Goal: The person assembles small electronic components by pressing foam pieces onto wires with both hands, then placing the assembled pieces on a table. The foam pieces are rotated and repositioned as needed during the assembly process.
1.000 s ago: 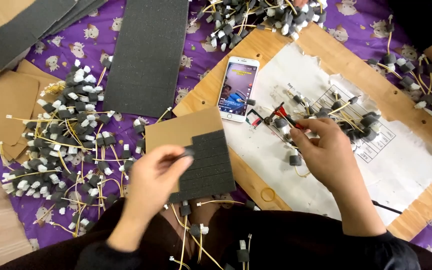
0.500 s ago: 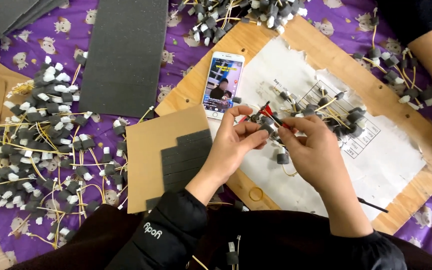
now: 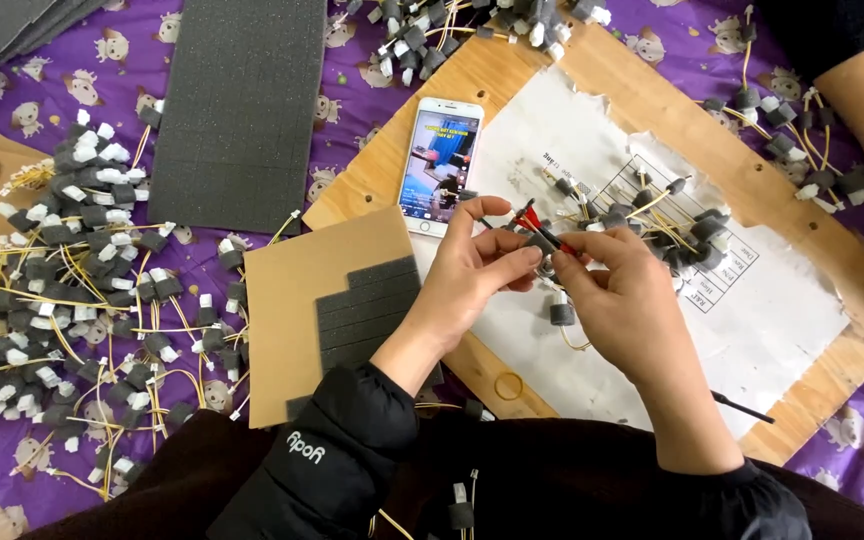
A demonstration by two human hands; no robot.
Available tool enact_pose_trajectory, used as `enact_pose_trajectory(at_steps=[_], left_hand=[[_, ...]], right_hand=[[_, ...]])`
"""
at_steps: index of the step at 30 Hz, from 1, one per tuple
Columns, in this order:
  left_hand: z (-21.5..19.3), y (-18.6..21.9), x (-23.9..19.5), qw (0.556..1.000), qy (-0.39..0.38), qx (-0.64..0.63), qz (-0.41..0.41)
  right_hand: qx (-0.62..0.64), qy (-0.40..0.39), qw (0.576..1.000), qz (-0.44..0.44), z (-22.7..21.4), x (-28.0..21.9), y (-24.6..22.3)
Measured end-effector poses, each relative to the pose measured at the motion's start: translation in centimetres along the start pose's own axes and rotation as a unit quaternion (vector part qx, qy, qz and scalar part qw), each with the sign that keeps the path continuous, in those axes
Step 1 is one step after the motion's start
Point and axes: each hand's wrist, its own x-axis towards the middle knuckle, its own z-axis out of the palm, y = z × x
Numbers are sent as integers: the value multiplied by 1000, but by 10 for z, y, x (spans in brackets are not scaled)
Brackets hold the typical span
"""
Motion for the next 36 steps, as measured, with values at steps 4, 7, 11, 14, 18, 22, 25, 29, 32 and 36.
enact_pose_trajectory(at_steps=[4,7,11,14,18,22,25,29,32,36], left_hand=[[0,5,-2,1000,-6,0,-12],[-1,3,1,1000,-9,2,-8],[-3,-3,6,1000,1,-4,-21],[0,-1,5,1000,10,-7,-29],[8,4,5,999,37,-10,-39],[11,-2,12,997,68,10,-28],[15,1,14,995,90,37,-27],[18,2,12,990,128,39,-48],[16,6,9,987,145,49,-44],[7,12,-5,980,160,112,-43]], right_hand=[[-1,-8,1000,13,-1,1,2],[-3,-7,1000,14,0,1,1],[-5,-3,1000,14,0,2,3],[-9,0,1000,10,1,1,6],[-7,1,1000,18,1,1,3],[-6,4,1000,17,2,0,2],[-14,3,1000,13,2,-1,2],[4,8,999,-45,2,-5,2],[17,49,993,-104,4,-7,8],[-50,167,957,-233,8,-7,13]])
